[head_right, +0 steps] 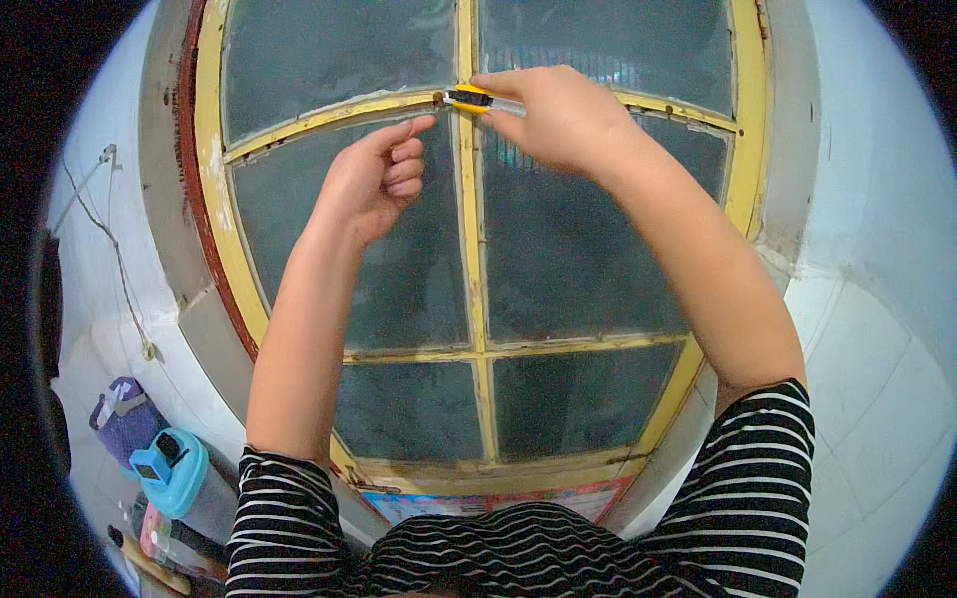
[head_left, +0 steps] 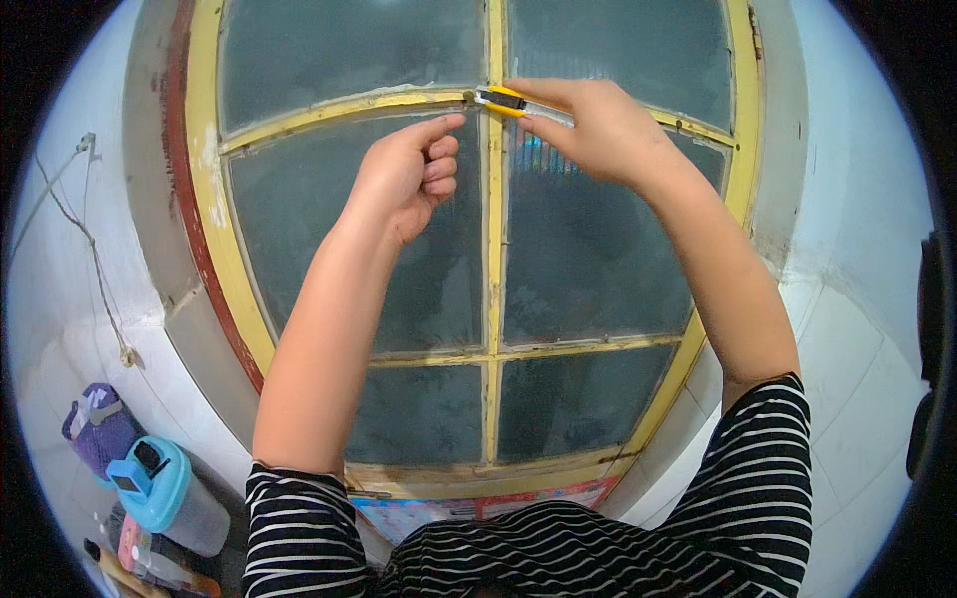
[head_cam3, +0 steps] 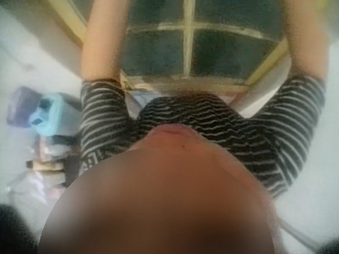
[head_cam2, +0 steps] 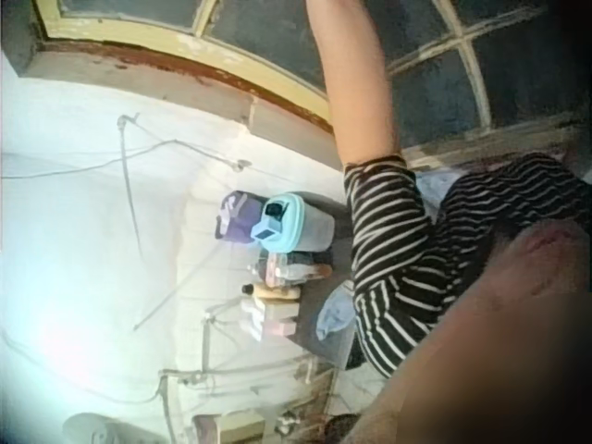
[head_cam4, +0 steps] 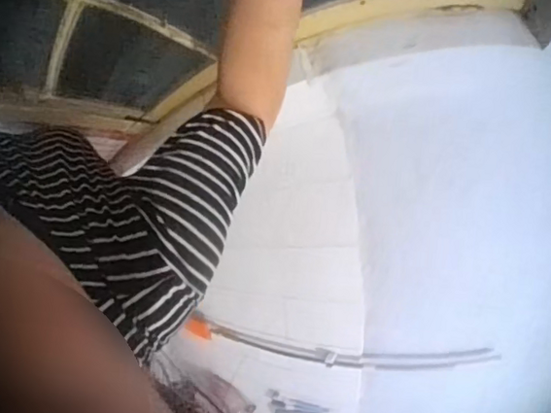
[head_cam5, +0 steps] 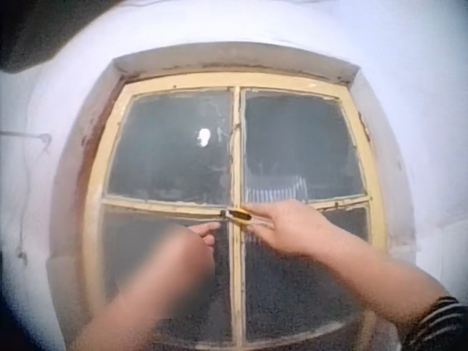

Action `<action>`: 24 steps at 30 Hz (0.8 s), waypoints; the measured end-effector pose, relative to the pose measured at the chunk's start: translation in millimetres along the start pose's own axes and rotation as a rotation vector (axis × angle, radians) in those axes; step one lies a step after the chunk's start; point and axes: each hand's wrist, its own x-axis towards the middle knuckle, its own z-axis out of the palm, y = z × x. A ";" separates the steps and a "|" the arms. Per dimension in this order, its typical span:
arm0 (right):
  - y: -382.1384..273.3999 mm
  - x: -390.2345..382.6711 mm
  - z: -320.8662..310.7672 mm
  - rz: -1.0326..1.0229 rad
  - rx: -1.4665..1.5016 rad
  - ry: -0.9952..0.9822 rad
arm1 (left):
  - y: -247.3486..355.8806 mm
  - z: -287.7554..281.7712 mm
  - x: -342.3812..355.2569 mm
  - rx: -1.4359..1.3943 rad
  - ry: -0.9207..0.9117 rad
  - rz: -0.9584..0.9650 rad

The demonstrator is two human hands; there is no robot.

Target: The person uses a yellow utility knife to scrape and pry at the yellow frame of a window, removing small pieces of material. They briefly move a blue fan and a purple water jug to access different areas of the frame before continuing the scraping task.

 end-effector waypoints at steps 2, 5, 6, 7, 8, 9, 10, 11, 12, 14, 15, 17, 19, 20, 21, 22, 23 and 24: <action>1.0 1.2 -3.8 -0.044 -0.074 -0.010 | -1.4 3.5 7.3 -0.021 0.003 -0.001; -15.1 6.6 -16.8 -0.057 -0.189 -0.058 | -2.4 6.5 12.1 -0.019 0.030 0.017; -19.6 7.5 -16.4 -0.052 -0.224 -0.080 | -3.1 7.9 12.1 -0.012 0.050 0.026; -15.8 8.7 -14.8 -0.077 -0.196 -0.066 | -3.8 10.1 11.9 -0.006 0.062 0.036; -9.0 11.9 -11.9 -0.103 -0.169 -0.052 | -4.7 9.8 12.8 0.012 0.063 0.049; -2.5 14.4 -8.8 -0.128 -0.141 -0.039 | -5.1 8.9 14.1 0.030 0.063 0.062; 3.8 15.6 -5.8 -0.126 -0.057 -0.051 | -5.9 8.5 15.5 0.046 0.061 0.075; 10.0 16.1 -2.4 -0.124 0.027 -0.062 | -6.7 8.6 16.2 0.051 0.053 0.078; 13.6 15.5 -0.5 -0.121 0.110 -0.074 | -7.3 9.0 16.6 0.055 0.046 0.081; 4.3 8.4 6.5 -0.052 0.161 -0.041 | -8.1 9.1 15.8 0.067 0.055 0.096; 0.0 4.7 9.2 -0.018 0.186 -0.025 | -8.2 11.3 15.3 0.073 0.066 0.110; -6.9 2.3 4.2 0.119 0.318 -0.135 | -10.1 10.1 14.6 0.080 0.077 0.123; -3.0 3.3 9.0 0.131 0.389 -0.161 | -10.5 7.1 15.8 0.081 0.074 0.130; 10.1 5.4 15.0 0.082 0.382 -0.134 | -11.3 11.6 15.5 0.095 0.078 0.137; 18.4 4.9 17.6 0.034 0.374 -0.107 | -12.7 13.2 16.7 0.088 0.072 0.136; 14.9 5.8 11.5 0.064 0.419 -0.144 | -13.0 11.3 18.5 0.086 0.073 0.133; 7.9 7.0 5.1 0.109 0.439 -0.194 | -11.3 8.4 18.9 0.095 0.079 0.134; 0.0 7.8 -1.6 0.153 0.457 -0.244 | -10.6 4.9 20.2 0.117 0.096 0.145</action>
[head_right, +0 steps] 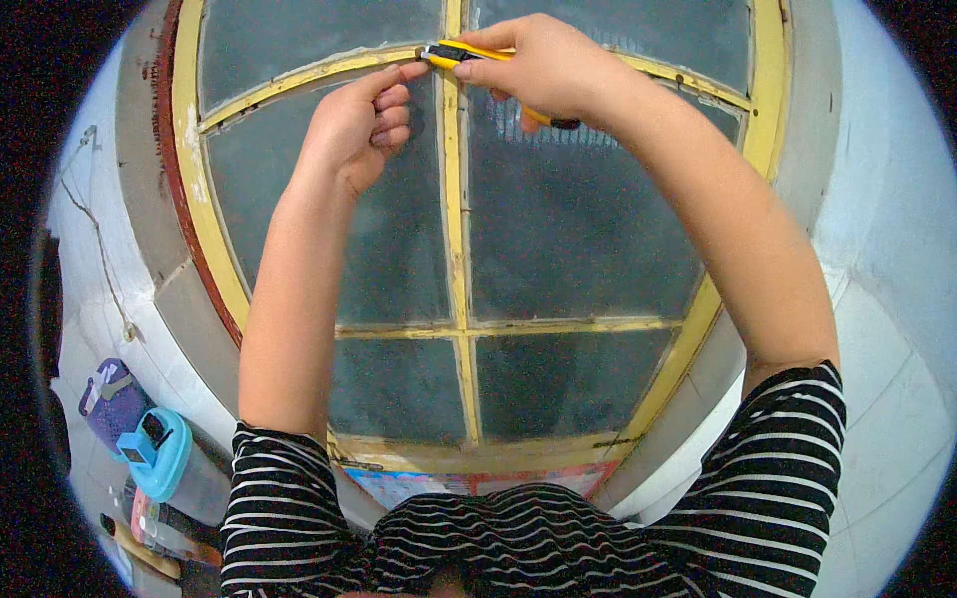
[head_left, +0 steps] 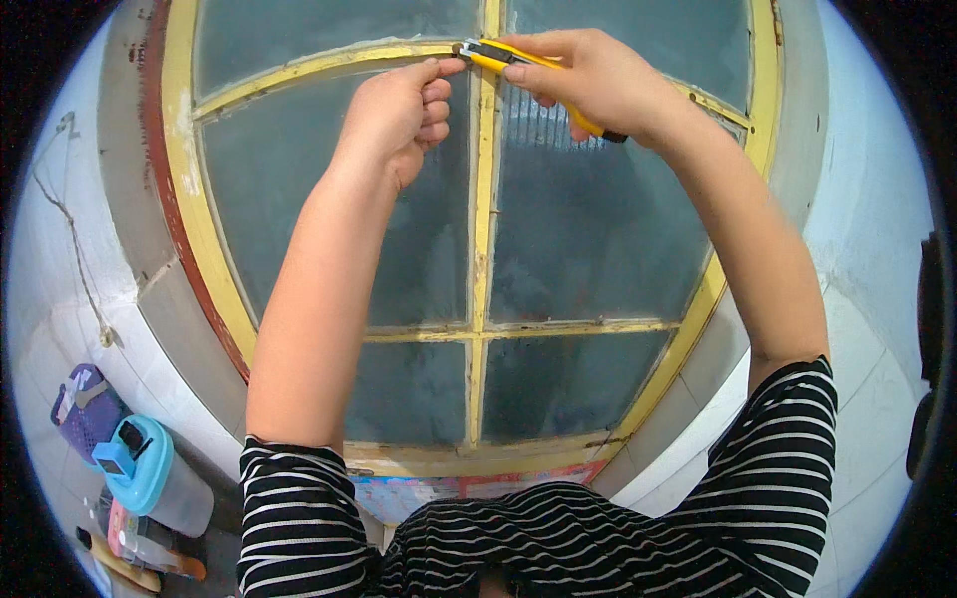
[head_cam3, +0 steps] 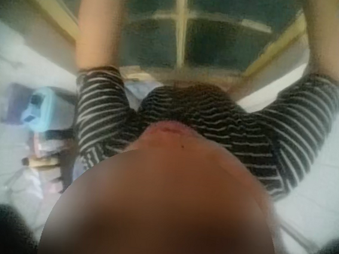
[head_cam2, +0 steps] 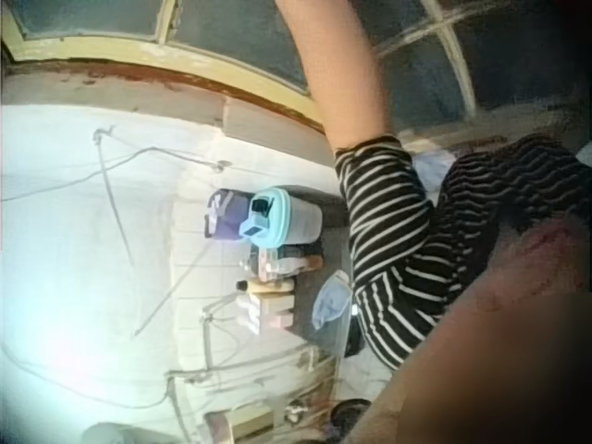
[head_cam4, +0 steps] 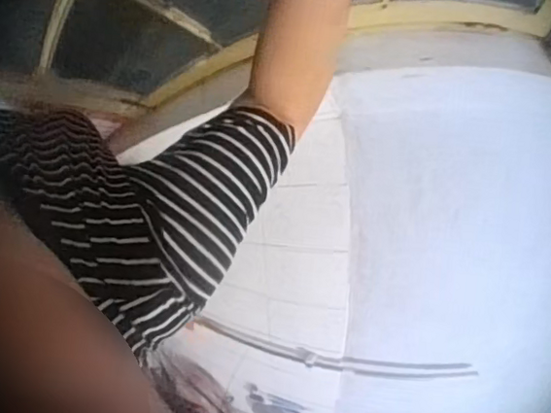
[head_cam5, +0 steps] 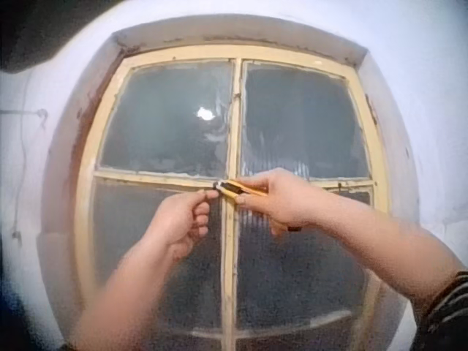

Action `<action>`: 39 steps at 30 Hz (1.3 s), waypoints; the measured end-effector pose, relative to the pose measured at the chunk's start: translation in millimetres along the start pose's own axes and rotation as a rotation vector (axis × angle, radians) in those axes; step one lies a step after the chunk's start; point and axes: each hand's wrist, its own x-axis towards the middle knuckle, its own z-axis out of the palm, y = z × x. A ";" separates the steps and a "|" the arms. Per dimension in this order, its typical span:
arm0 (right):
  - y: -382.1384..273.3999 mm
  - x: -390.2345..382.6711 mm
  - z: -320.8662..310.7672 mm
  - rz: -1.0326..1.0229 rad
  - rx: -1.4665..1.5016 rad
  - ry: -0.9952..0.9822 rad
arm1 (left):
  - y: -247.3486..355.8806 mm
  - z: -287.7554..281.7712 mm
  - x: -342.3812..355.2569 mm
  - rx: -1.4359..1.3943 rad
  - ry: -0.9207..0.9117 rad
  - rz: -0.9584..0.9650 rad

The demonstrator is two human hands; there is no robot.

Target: The person uses a yellow utility knife to scrape and pry at the yellow frame of a window, removing small pieces of material. They briefly move a blue fan and a purple water jug to access different areas of the frame before continuing the scraping task.

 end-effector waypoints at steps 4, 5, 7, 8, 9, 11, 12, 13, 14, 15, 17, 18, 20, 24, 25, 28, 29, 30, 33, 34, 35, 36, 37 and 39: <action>-7.1 -2.8 -3.4 0.111 0.042 -0.037 | -1.8 2.8 0.6 0.046 0.036 0.020; -7.6 -2.4 -4.0 0.135 0.044 -0.033 | -2.0 3.0 2.6 0.050 0.038 0.018; -8.7 -3.4 -4.8 0.152 0.044 -0.022 | -0.5 5.3 3.4 0.059 0.045 0.013; -9.3 -2.3 -6.4 0.154 0.065 -0.029 | 0.5 6.5 2.3 0.062 0.056 0.008; -10.3 -2.4 -7.1 0.155 0.085 -0.037 | 1.8 7.9 0.9 0.064 0.066 0.003; -5.7 -3.8 -0.1 0.099 -0.023 0.004 | 2.8 10.3 3.3 0.042 0.069 -0.018; -1.8 -3.8 1.6 0.071 -0.052 0.003 | 0.6 10.5 6.3 0.014 0.063 -0.036; -1.5 -1.9 3.2 0.036 -0.074 0.004 | 2.4 10.0 6.8 -0.006 0.063 -0.051; -9.7 -5.5 4.8 0.073 -0.083 -0.016 | 4.3 11.5 6.5 -0.064 0.042 -0.076; -7.7 -4.6 7.4 0.040 -0.085 0.021 | 4.3 15.0 7.3 -0.045 0.074 -0.065; 0.9 -5.2 15.9 -0.020 -0.098 0.094 | -1.1 24.6 9.3 -0.016 0.135 -0.045; 1.5 -5.6 19.0 -0.038 -0.073 0.128 | -5.6 29.1 7.3 -0.078 0.163 0.002; 8.2 -9.2 16.7 -0.044 -0.023 0.137 | -15.5 37.1 0.7 -0.127 0.219 0.084; 18.4 -22.7 6.5 -0.011 0.003 0.211 | -30.5 20.9 -12.2 -0.044 0.237 0.129; 21.2 -26.5 3.2 -0.013 -0.005 0.240 | -29.6 19.1 -14.8 -0.021 0.229 0.129; 20.9 -34.9 -5.4 0.077 -0.034 0.137 | -25.3 19.4 -18.9 0.031 0.220 0.130; 24.5 -33.0 -3.8 -0.023 -0.076 0.191 | -24.0 20.9 -17.9 0.037 0.219 0.156; 31.3 -30.3 0.6 -0.123 -0.119 0.246 | -23.4 22.8 -16.4 0.042 0.217 0.182; 28.4 -28.0 -0.9 -0.189 -0.139 0.262 | -23.8 31.1 -10.2 0.058 0.201 0.262; 33.7 -23.3 1.6 -0.231 -0.175 0.275 | -25.9 32.8 -7.7 0.060 0.197 0.288; 36.1 -20.7 3.0 -0.273 -0.211 0.288 | -28.6 34.0 -5.2 0.049 0.184 0.304; 36.6 -20.9 1.3 -0.242 -0.268 0.267 | -31.9 34.7 -2.6 0.037 0.171 0.320; 30.5 -20.6 -1.7 -0.216 -0.319 0.245 | -33.0 33.2 -0.7 0.030 0.164 0.339; 24.1 -16.1 -4.9 -0.206 -0.383 0.220 | -33.7 29.2 3.5 0.061 0.169 0.401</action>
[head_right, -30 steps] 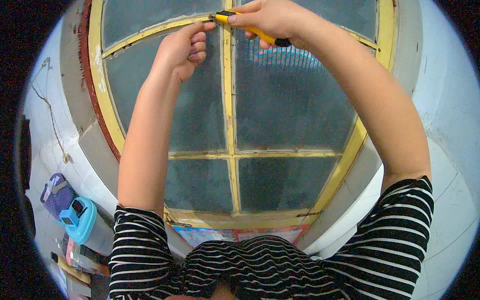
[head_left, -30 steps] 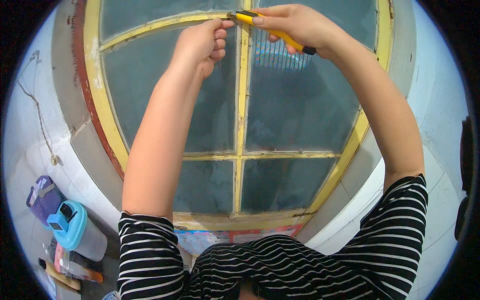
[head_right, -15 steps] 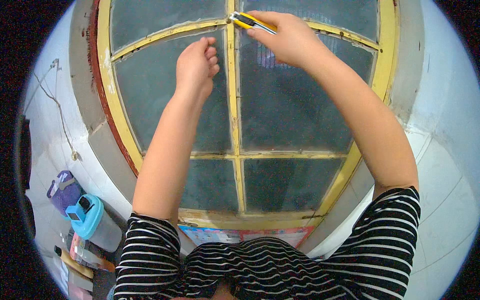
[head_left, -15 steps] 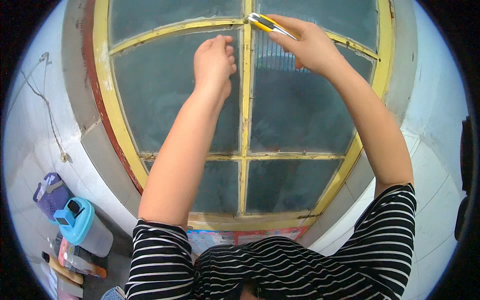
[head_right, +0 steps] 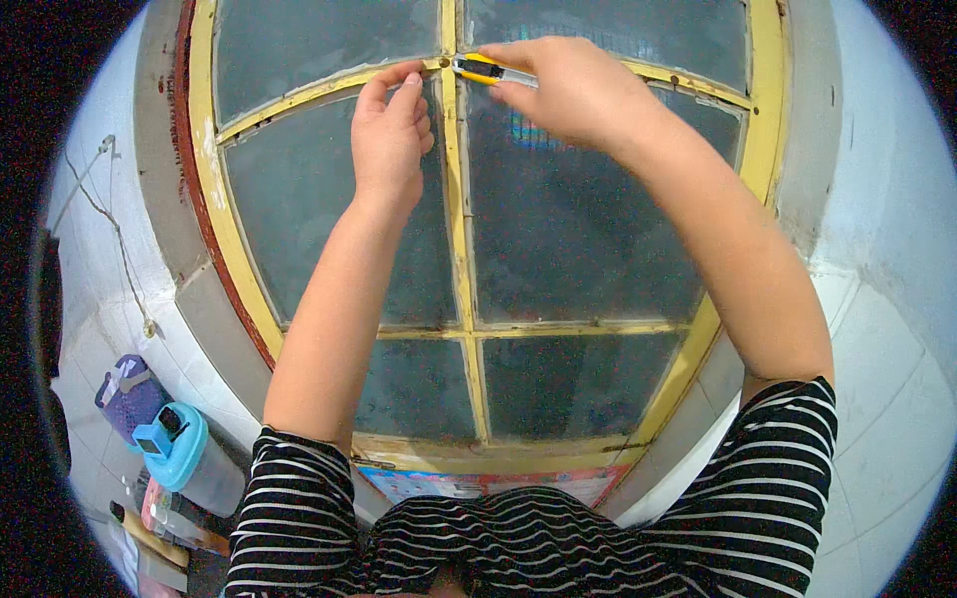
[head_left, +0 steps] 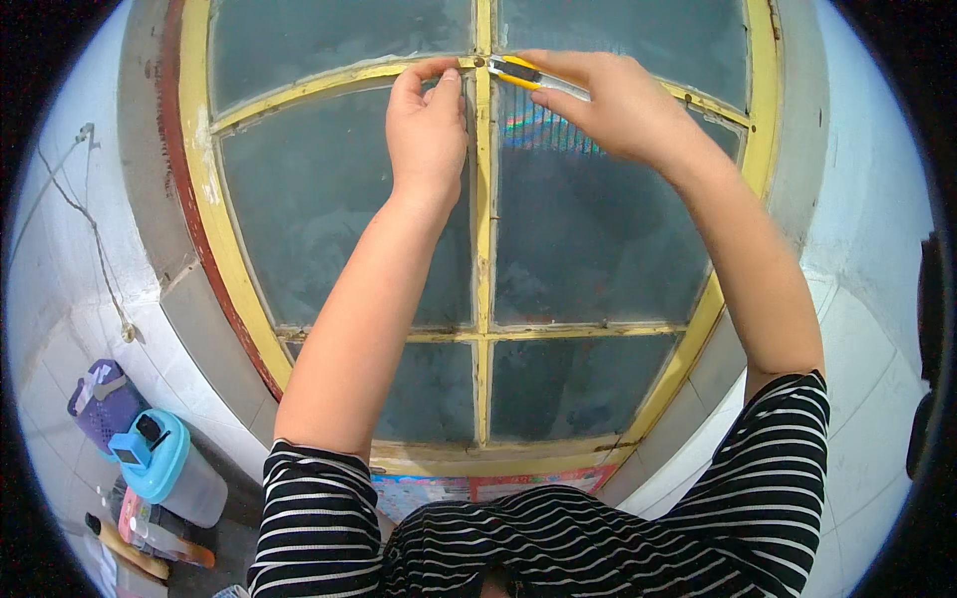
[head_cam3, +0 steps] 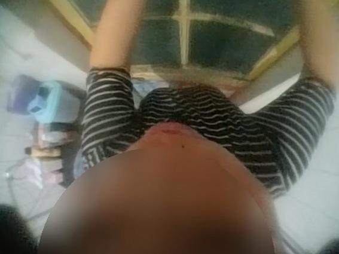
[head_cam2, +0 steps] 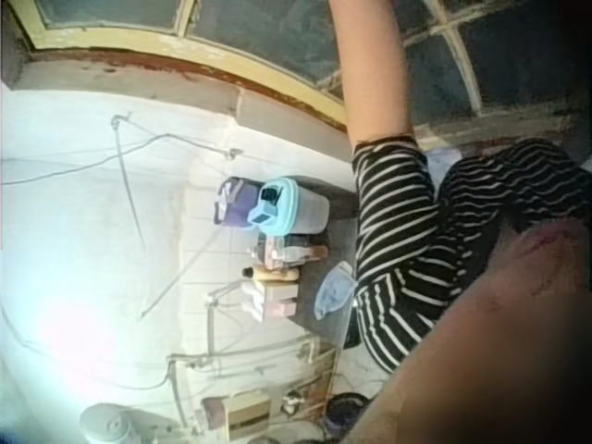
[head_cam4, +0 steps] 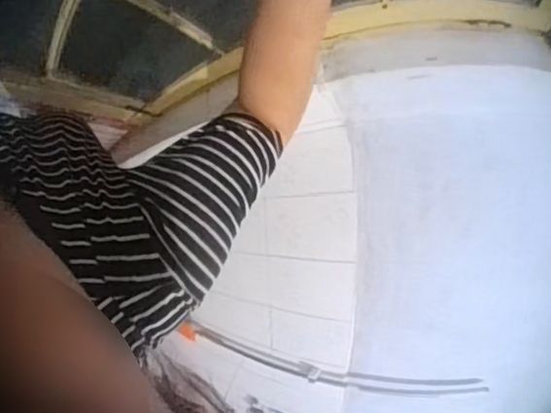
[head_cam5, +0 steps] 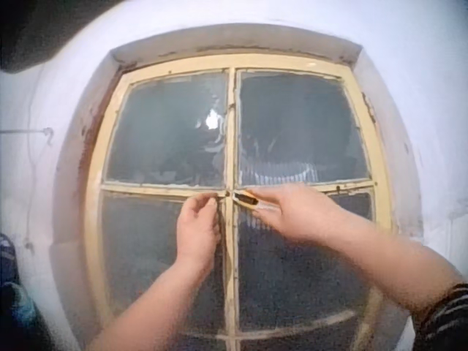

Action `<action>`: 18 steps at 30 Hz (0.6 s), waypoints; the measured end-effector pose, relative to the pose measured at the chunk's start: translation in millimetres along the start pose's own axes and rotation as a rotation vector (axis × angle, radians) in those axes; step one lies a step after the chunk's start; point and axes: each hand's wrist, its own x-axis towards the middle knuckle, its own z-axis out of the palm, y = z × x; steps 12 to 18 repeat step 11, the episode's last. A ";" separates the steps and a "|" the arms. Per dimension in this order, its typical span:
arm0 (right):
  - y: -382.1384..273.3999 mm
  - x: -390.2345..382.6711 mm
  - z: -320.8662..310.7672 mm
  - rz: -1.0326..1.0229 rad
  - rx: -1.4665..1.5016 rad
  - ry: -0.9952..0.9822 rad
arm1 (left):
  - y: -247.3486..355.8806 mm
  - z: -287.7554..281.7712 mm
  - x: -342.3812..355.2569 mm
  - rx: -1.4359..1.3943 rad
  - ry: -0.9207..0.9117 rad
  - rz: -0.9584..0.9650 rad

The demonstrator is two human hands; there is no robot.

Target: The person uses a yellow utility knife to scrape and pry at the yellow frame of a window, removing small pieces of material. They briefly move a blue fan and a purple water jug to access different areas of the frame before continuing the scraping task.

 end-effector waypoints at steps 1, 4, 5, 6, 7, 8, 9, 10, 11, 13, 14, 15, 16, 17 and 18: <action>1.7 2.6 -1.8 -0.013 -0.023 -0.005 | -2.8 0.9 1.4 0.003 -0.005 0.028; 3.8 8.3 -9.2 -0.029 -0.016 -0.060 | -8.3 1.2 0.9 -0.008 -0.042 0.054; 3.8 10.4 -10.8 -0.031 -0.001 -0.085 | -11.5 0.6 2.2 0.026 -0.050 0.094; 0.5 10.6 -10.4 -0.013 -0.060 -0.066 | -15.7 0.0 3.4 0.059 -0.057 0.133; -7.6 9.6 -10.5 0.003 -0.122 -0.045 | -18.0 0.0 5.1 0.088 -0.064 0.175; -15.2 7.3 -8.7 0.022 -0.179 -0.026 | -22.1 -0.4 7.2 0.102 -0.059 0.218; -22.3 5.9 -8.4 0.062 -0.193 -0.058 | -26.3 -0.3 9.8 0.114 -0.053 0.260; -30.3 4.3 -9.1 0.103 -0.207 -0.090 | -29.6 -0.6 11.0 0.127 -0.049 0.300; -38.9 2.8 -10.8 0.145 -0.221 -0.123 | -29.7 -3.2 11.6 0.182 -0.037 0.285; -38.9 2.8 -10.8 0.145 -0.221 -0.123 | -29.7 -3.2 11.6 0.182 -0.037 0.285; -38.9 2.8 -10.8 0.145 -0.221 -0.123 | -29.7 -3.2 11.6 0.182 -0.037 0.285; -38.9 2.8 -10.8 0.145 -0.221 -0.123 | -29.7 -3.2 11.6 0.182 -0.037 0.285; -38.9 2.8 -10.8 0.145 -0.221 -0.123 | -29.7 -3.2 11.6 0.182 -0.037 0.285; -38.9 2.8 -10.8 0.145 -0.221 -0.123 | -29.7 -3.2 11.6 0.182 -0.037 0.285; -38.9 2.8 -10.8 0.145 -0.221 -0.123 | -29.7 -3.2 11.6 0.182 -0.037 0.285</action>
